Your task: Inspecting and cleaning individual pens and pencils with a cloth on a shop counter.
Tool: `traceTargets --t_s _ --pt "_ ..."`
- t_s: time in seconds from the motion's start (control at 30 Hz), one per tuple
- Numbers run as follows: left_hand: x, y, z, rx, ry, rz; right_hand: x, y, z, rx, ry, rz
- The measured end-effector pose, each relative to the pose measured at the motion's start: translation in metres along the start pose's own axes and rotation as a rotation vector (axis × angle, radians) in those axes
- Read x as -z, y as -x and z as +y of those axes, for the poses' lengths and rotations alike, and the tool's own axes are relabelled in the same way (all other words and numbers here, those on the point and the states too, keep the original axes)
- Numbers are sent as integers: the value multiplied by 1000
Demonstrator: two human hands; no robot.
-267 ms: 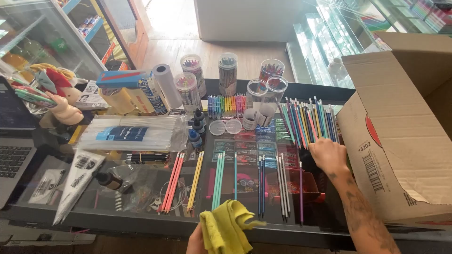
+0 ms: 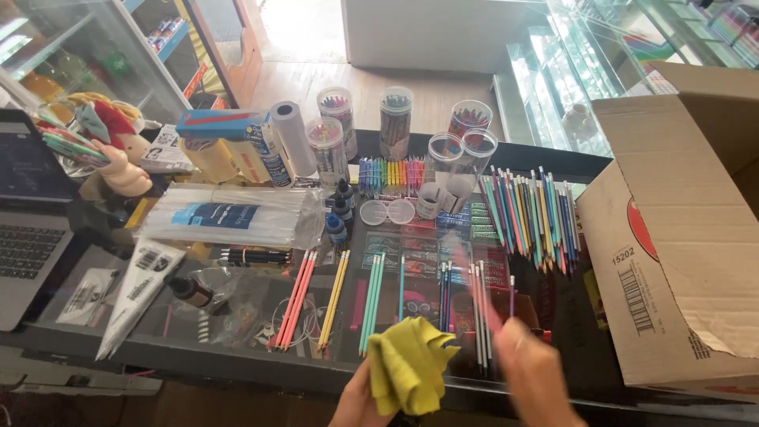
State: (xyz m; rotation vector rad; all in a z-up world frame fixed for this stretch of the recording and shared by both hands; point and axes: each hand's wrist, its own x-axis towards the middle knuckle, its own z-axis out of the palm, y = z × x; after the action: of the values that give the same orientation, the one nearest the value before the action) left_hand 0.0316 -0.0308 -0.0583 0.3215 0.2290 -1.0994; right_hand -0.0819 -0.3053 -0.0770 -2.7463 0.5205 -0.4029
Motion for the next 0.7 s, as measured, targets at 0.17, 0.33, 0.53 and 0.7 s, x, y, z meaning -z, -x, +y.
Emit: traceTargets --t_s 0.17,0.33,0.53,0.7 --pt "-13 -19 -6 -178 -242 -347 -77 85 -44 59 -61 15" --pt "-9 -21 12 -419 -357 149 -75 105 -78 -108 -459 -217" --pt "-6 -14 -2 -597 -467 121 -87 119 -98 -558 -882 -316" --pt "-10 1 -29 -320 -594 240 -17 76 -181 -1131 -1247 4"
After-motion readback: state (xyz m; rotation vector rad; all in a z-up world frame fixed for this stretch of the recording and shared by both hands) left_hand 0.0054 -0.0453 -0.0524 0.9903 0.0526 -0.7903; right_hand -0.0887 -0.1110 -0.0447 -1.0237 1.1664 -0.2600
